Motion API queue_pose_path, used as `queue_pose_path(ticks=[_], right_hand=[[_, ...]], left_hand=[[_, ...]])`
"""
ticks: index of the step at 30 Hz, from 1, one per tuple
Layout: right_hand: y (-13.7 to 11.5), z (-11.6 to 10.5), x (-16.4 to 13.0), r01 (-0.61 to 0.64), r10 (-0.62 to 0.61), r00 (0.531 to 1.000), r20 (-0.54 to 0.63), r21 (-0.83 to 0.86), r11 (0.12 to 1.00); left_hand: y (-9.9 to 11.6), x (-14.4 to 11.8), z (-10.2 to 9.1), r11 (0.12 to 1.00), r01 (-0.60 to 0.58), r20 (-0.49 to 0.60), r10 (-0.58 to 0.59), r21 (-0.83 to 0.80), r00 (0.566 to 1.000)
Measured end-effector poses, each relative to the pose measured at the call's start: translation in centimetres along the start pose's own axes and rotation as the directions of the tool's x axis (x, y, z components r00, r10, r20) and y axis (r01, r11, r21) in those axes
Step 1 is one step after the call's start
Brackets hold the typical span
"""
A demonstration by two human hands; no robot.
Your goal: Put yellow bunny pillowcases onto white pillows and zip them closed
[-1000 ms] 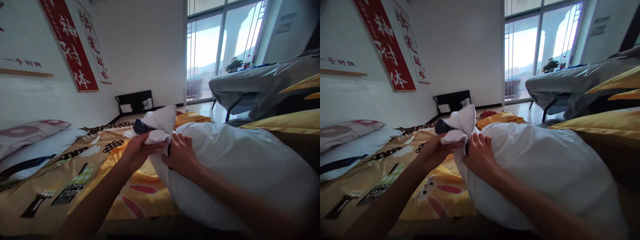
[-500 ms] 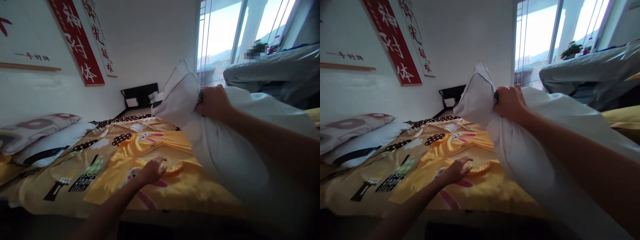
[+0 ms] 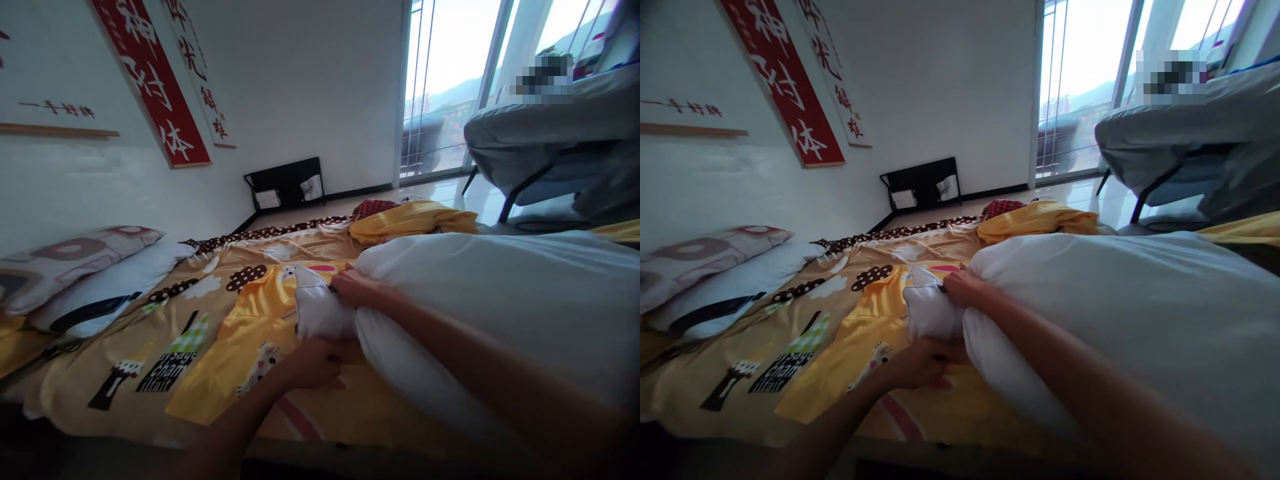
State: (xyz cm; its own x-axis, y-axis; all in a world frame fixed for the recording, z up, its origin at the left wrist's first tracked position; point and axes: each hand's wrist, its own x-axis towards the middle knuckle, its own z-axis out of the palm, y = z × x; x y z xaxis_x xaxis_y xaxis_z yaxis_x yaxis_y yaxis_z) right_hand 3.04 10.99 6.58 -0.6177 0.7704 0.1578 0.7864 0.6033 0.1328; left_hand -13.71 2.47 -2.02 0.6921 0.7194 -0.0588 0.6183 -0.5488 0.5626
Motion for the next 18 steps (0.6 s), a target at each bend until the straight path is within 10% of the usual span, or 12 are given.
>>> queue_pose_path(ticks=[5,12,18], right_hand=[[-0.2,2.6,1.5,0.053,-0.053,0.998,0.046,0.003,0.999],[0.3,2.6,0.5,0.079,-0.078,0.996,0.033,-0.027,0.996],[-0.8,2.6,0.8,0.081,-0.074,0.992,0.1,-0.072,0.994]], left_hand=[[-3.9,-1.2,-2.4,0.99,0.108,-0.039,-0.112,-0.091,0.993],[-6.9,-0.3,-3.9,0.847,0.138,-0.046,-0.134,0.513,0.99],[-9.7,-0.3,-4.2,0.718,0.149,-0.112,-0.099,0.68,0.989]])
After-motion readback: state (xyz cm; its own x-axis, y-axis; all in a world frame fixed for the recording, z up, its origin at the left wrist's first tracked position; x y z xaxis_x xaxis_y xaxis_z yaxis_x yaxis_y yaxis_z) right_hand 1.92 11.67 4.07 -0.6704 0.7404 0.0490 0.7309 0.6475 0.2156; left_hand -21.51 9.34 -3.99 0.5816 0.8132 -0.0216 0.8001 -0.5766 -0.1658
